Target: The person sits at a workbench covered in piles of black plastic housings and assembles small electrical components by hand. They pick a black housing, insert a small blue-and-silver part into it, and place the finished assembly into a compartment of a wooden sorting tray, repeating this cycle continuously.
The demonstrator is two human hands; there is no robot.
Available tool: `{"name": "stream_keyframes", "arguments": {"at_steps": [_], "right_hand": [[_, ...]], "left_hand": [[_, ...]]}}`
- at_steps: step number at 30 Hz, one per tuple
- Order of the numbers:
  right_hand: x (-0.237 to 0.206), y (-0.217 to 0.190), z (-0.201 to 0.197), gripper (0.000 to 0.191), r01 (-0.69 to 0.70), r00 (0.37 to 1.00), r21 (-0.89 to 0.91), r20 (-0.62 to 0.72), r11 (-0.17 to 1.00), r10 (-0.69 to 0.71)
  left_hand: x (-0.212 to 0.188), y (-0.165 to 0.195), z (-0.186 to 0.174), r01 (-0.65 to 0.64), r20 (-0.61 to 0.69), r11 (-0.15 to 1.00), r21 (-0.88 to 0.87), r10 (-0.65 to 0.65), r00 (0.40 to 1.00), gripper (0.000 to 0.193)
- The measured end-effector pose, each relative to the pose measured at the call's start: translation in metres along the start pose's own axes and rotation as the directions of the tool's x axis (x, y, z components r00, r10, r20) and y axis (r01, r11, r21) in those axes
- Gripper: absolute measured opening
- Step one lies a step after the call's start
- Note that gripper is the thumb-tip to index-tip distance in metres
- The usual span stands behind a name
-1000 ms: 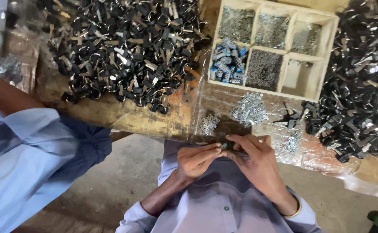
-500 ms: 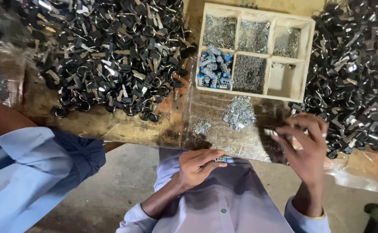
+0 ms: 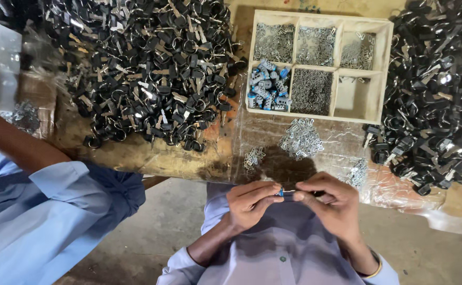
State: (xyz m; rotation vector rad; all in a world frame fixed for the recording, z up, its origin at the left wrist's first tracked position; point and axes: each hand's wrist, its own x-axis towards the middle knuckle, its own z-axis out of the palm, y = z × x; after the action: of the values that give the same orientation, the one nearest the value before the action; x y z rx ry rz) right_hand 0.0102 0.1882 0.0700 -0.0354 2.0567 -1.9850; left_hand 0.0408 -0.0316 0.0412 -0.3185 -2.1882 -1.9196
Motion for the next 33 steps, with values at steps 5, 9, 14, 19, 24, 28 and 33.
{"name": "stream_keyframes", "arguments": {"at_steps": [5,9,14,19,24,28,33], "right_hand": [[0.002,-0.008,0.005,0.026,0.029,0.999,-0.186,0.033,0.982,-0.023],[0.013,-0.015,-0.014,0.025,0.191,0.963,-0.205,0.229,0.96,-0.143],[0.012,-0.021,-0.014,0.021,0.285,0.951,-0.294,0.202,0.912,-0.233],[0.013,-0.024,-0.014,0.019,0.444,0.879,-0.208,0.288,0.872,-0.379],[0.004,-0.023,-0.014,0.025,0.537,0.818,-0.179,0.347,0.824,-0.458],[0.004,-0.026,-0.018,0.026,0.534,0.814,-0.153,0.36,0.831,-0.457],[0.004,-0.037,-0.023,0.025,0.56,0.806,-0.241,0.379,0.793,-0.455]], "left_hand": [[-0.001,0.0,0.002,-0.087,0.011,0.995,0.052,0.086,0.996,0.029],[0.004,0.002,-0.005,-0.14,0.127,0.988,0.073,0.13,0.983,0.029],[0.005,0.013,-0.002,0.086,0.132,0.993,-0.086,-0.074,0.988,0.027],[0.002,0.019,-0.01,0.553,0.26,0.751,-0.362,-0.488,0.833,0.02],[-0.001,0.024,-0.011,0.64,0.325,0.632,-0.437,-0.553,0.767,0.016],[0.004,0.027,-0.009,0.653,0.36,0.549,-0.522,-0.552,0.752,0.028],[0.007,0.031,-0.01,0.617,0.33,0.584,-0.527,-0.528,0.782,0.038]]}}
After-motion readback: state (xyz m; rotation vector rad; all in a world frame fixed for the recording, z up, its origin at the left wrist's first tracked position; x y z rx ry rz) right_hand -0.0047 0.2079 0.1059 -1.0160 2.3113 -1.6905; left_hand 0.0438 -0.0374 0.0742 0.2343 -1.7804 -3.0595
